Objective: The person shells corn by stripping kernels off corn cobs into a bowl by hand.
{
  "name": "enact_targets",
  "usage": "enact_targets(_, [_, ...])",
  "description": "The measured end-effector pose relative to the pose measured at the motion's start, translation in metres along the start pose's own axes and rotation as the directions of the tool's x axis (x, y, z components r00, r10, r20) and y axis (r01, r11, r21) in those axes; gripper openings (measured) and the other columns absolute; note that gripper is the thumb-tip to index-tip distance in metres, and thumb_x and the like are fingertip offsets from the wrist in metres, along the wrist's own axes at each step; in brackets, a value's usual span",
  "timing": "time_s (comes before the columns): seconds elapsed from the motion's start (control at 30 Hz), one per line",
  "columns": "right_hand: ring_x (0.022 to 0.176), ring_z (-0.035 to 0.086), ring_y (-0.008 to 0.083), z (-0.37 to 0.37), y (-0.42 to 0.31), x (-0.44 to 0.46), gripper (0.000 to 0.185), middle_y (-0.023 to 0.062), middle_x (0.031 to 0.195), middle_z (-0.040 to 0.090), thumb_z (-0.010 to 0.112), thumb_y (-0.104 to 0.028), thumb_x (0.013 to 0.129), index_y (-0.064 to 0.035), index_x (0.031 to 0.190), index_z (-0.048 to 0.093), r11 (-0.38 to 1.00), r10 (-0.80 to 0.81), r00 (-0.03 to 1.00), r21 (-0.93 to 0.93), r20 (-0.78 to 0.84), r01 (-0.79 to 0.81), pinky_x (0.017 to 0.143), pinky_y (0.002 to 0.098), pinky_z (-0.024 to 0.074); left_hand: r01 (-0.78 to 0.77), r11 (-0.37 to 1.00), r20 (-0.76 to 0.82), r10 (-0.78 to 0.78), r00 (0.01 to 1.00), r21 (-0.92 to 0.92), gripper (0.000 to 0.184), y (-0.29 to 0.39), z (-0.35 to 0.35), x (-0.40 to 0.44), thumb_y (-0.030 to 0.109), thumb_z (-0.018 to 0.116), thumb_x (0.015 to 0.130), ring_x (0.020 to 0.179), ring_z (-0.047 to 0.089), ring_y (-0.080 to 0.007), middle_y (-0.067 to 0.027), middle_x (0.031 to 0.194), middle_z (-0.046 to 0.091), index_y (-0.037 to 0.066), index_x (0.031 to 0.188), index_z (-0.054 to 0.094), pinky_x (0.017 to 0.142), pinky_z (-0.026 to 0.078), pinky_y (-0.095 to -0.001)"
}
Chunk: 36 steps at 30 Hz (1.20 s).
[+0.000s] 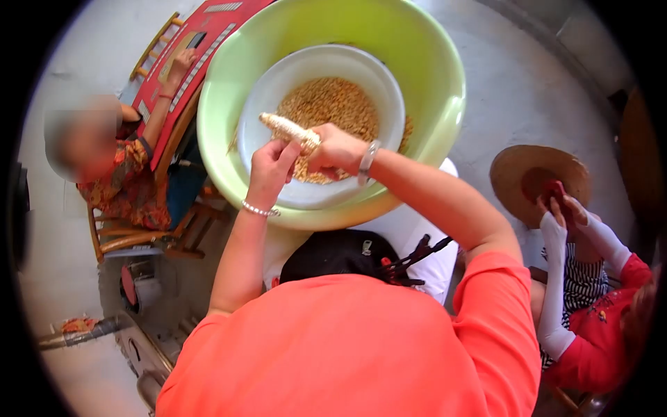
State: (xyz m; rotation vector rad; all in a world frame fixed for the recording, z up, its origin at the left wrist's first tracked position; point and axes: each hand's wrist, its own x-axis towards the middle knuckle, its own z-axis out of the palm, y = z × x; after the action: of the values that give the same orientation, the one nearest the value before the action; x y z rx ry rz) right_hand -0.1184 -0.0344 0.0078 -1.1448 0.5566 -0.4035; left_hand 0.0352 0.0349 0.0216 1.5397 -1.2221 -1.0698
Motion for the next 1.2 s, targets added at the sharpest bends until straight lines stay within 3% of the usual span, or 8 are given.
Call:
enact_targets(0.37, [0.038, 0.048, 0.0143, -0.007, 0.008, 0.004, 0.025, 0.0082, 0.053, 0.05, 0.055, 0.007, 0.056, 0.0019, 0.081, 0.054, 0.999, -0.001, 0.998, -0.036, 0.062, 0.003, 0.031, 0.0262, 0.037, -0.038, 0.994, 0.038, 0.042, 0.998, -0.105, 0.018, 0.002, 0.007, 0.004, 0.018, 0.055, 0.087, 0.041, 0.035, -0.0012, 0.0051, 0.053, 0.046, 0.004, 0.076, 0.058, 0.037, 0.027, -0.0179])
enact_targets(0.63, [0.037, 0.048, 0.0116, -0.005, 0.0, -0.007, 0.019, 0.005, 0.051, 0.051, 0.057, 0.002, 0.059, 0.0, 0.078, 0.056, 0.985, 0.04, 0.999, -0.17, 0.029, -0.034, 0.03, 0.0254, 0.0338, -0.163, 0.983, 0.058, 0.159, 0.986, 0.083, 0.019, -0.007, 0.001, 0.008, 0.017, 0.051, 0.088, 0.046, 0.037, -0.0029, 0.005, 0.057, 0.047, 0.002, 0.083, 0.061, 0.04, 0.029, -0.0208])
enact_targets(0.67, [0.038, 0.047, 0.0116, -0.007, 0.009, 0.001, 0.019, 0.0048, 0.053, 0.05, 0.056, 0.004, 0.06, -0.0001, 0.078, 0.055, 0.985, -0.021, 0.999, -0.171, 0.039, 0.027, 0.03, 0.026, 0.034, -0.094, 0.995, 0.047, 0.095, 0.994, -0.025, 0.018, -0.007, 0.003, 0.008, 0.017, 0.052, 0.087, 0.048, 0.038, -0.0031, 0.0048, 0.057, 0.046, 0.002, 0.081, 0.061, 0.042, 0.03, -0.0211])
enact_targets(0.77, [0.041, 0.049, 0.0134, -0.006, -0.002, -0.008, 0.019, 0.0082, 0.058, 0.054, 0.057, 0.003, 0.06, 0.0024, 0.08, 0.058, 0.995, -0.026, 0.997, 0.102, 0.069, 0.019, 0.034, 0.0264, 0.0366, -0.058, 0.995, 0.075, 0.065, 0.995, -0.086, 0.017, -0.004, 0.0, 0.006, 0.014, 0.055, 0.086, 0.045, 0.041, -0.0043, 0.002, 0.056, 0.049, 0.002, 0.076, 0.058, 0.04, 0.034, -0.0205])
enact_targets(0.83, [0.041, 0.048, 0.0132, -0.008, 0.001, -0.002, 0.022, 0.0076, 0.06, 0.053, 0.059, 0.002, 0.064, 0.0026, 0.086, 0.056, 0.987, 0.013, 0.999, 0.16, 0.04, -0.019, 0.036, 0.0261, 0.0371, -0.055, 0.993, 0.004, 0.056, 0.998, -0.108, 0.016, -0.008, -0.003, 0.008, 0.012, 0.056, 0.085, 0.044, 0.043, -0.0049, 0.0009, 0.055, 0.05, 0.001, 0.074, 0.057, 0.04, 0.036, -0.0207])
enact_targets(0.97, [0.041, 0.047, 0.0113, -0.003, -0.008, -0.005, 0.019, 0.0052, 0.058, 0.051, 0.065, -0.004, 0.071, 0.0006, 0.088, 0.055, 0.991, 0.02, 0.997, 0.133, 0.081, -0.031, 0.037, 0.0255, 0.0382, -0.051, 0.976, -0.099, 0.031, 0.995, -0.21, 0.016, 0.004, 0.001, 0.002, 0.015, 0.061, 0.084, 0.046, 0.044, -0.0032, -0.0004, 0.06, 0.055, 0.0, 0.081, 0.059, 0.04, 0.035, -0.0194])
enact_targets(1.07, [0.043, 0.049, 0.0115, -0.005, -0.003, -0.003, 0.019, 0.0047, 0.058, 0.052, 0.065, -0.005, 0.073, -0.0001, 0.088, 0.056, 0.977, 0.015, 0.979, 0.206, 0.202, -0.058, 0.038, 0.0246, 0.0401, 0.025, 0.946, -0.01, -0.03, 0.999, -0.325, 0.016, 0.01, -0.001, 0.001, 0.017, 0.063, 0.083, 0.047, 0.044, -0.0023, -0.0006, 0.063, 0.057, 0.001, 0.08, 0.06, 0.04, 0.033, -0.0188])
enact_targets(1.2, [0.054, 0.055, 0.0122, -0.002, -0.002, -0.002, 0.024, 0.0051, 0.07, 0.056, 0.067, -0.009, 0.074, 0.0003, 0.094, 0.056, 0.974, 0.015, 0.969, 0.216, 0.247, -0.07, 0.045, 0.0246, 0.0462, -0.005, 0.942, -0.089, -0.026, 0.996, -0.335, 0.019, 0.016, 0.004, 0.003, 0.018, 0.067, 0.08, 0.051, 0.047, -0.0034, -0.0016, 0.064, 0.059, 0.001, 0.074, 0.061, 0.044, 0.036, -0.0188])
